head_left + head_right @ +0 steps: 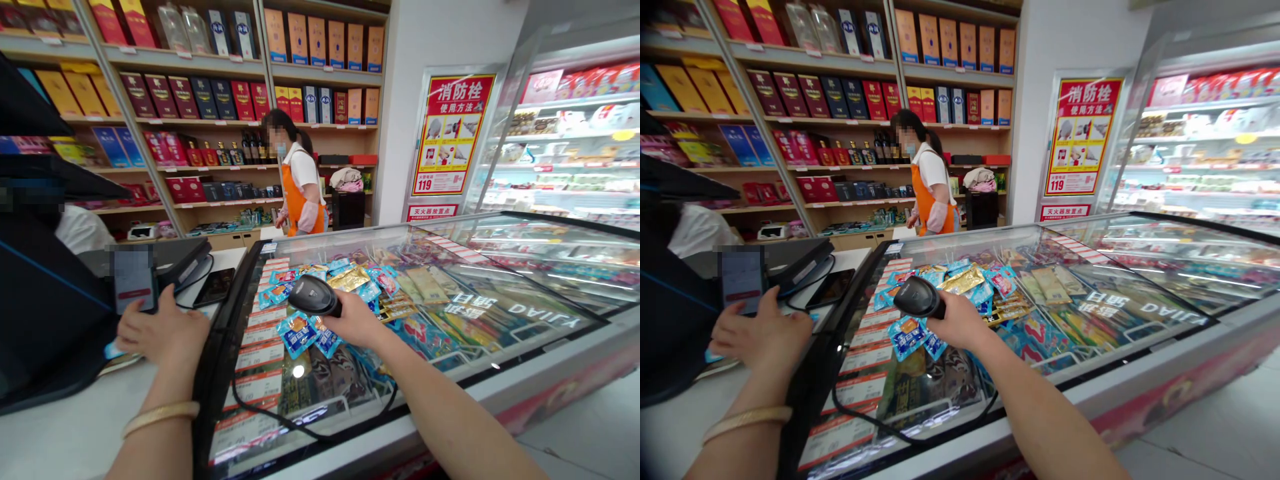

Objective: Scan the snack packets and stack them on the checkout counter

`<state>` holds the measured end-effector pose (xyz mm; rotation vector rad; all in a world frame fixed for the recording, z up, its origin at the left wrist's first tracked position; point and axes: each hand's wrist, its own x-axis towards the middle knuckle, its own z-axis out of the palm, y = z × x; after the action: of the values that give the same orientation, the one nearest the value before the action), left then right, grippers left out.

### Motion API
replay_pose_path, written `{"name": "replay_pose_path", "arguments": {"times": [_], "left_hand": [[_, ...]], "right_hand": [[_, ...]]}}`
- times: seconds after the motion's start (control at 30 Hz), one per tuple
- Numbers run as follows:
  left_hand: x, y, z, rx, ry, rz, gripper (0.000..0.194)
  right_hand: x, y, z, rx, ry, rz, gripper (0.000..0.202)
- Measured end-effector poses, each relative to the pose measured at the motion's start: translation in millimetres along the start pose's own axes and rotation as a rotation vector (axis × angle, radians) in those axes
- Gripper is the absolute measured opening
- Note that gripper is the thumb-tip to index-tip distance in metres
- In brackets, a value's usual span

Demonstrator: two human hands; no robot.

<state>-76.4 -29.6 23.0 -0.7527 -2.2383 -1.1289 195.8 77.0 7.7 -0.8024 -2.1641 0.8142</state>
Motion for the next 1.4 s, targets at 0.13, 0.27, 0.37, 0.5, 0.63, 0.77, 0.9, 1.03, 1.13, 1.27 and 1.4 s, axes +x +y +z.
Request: {"name": "replay_pose_path", "arguments": {"times": [0.13,0.27,0.37,0.5,0.63,0.77,0.9,1.03,1.13,1.27,1.4], "left_hand": [[-2,22,1.4,-0.119,0.075,0.152,0.050],[-23,41,9.4,-0.268,-0.394,0.415,0.043],[-52,50,13.7,-0.192,-0.843,0.601,0.043],[-76,52,10.8,-0.031,-1.039,0.649,0.057],[-77,55,4.6,0.034,-1.069,0.718,0.051],[-77,59,-2.1,0.152,-1.097,0.774,0.056],[-79,61,-7.3,0.197,-1.114,0.815,0.060],[-76,62,-8.7,0.229,-1.147,0.819,0.066],[-73,62,-7.7,0.214,-1.142,0.805,0.059],[-69,57,-2.6,0.204,-1.044,0.826,0.050],[-61,43,7.9,0.007,-0.978,0.724,0.032]], "right_hand": [[1,1,0,-0.005,0.016,0.005,0.029],[1,2,-1,0.002,0.031,0.008,0.031],[1,2,0,0.006,0.038,0.012,0.030],[1,1,0,-0.003,0.039,0.010,0.029],[0,0,0,-0.010,0.030,0.004,0.029],[0,0,0,-0.016,0.026,0.001,0.027],[0,0,-1,-0.008,0.028,0.006,0.028],[0,1,0,-0.014,0.029,0.004,0.029],[-1,1,0,-0.019,0.025,0.006,0.029],[-1,0,-1,-0.015,0.019,-0.010,0.027],[-1,0,-1,-0.010,0.023,0.000,0.027]]}}
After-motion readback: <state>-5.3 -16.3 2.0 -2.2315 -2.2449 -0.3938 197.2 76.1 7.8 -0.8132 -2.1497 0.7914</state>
